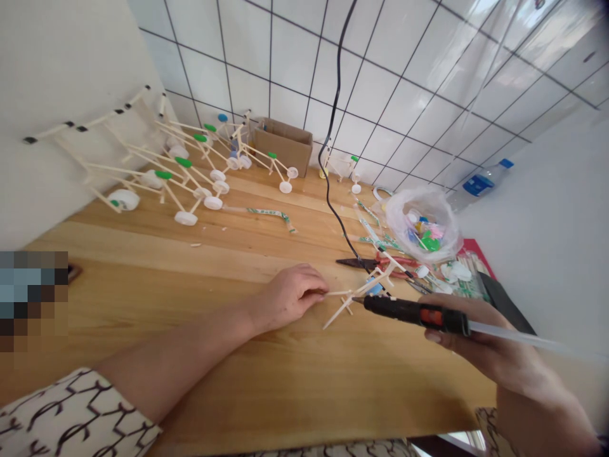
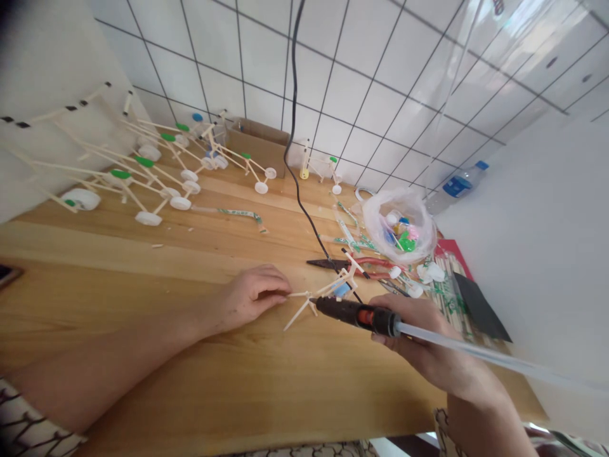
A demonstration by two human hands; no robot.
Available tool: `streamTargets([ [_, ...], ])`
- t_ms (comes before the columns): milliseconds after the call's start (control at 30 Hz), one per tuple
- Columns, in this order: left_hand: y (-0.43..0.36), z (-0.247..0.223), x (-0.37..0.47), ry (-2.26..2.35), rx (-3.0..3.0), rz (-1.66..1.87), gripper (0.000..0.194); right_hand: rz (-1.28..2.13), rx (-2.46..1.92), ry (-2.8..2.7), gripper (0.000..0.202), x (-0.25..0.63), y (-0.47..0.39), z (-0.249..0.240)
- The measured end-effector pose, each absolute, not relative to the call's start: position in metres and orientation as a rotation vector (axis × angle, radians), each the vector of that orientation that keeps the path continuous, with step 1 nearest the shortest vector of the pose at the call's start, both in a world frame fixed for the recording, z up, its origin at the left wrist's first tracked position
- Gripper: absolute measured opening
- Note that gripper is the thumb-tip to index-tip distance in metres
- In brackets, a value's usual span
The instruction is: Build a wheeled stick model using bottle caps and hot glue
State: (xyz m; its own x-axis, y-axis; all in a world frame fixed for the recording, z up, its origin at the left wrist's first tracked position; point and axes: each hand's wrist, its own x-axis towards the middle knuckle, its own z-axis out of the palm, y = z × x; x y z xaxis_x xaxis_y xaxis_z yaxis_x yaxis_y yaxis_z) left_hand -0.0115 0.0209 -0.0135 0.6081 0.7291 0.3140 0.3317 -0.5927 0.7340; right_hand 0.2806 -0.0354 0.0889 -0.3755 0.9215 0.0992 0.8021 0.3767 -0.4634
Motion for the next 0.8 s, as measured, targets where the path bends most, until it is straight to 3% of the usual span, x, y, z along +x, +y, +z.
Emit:
streamTargets([
  [367,0.021,-0.015,-0.010,0.808,2.208,0.829,0.013,0.566,-1.412,-2.504,0.015,0.267,-0.034,0.095],
  [800,0.022,-0.018,-0.010,0.804,2.218,0.857,0.013,0.479,-1.337,-2.579,0.026,0.272,-0.035,0.094],
])
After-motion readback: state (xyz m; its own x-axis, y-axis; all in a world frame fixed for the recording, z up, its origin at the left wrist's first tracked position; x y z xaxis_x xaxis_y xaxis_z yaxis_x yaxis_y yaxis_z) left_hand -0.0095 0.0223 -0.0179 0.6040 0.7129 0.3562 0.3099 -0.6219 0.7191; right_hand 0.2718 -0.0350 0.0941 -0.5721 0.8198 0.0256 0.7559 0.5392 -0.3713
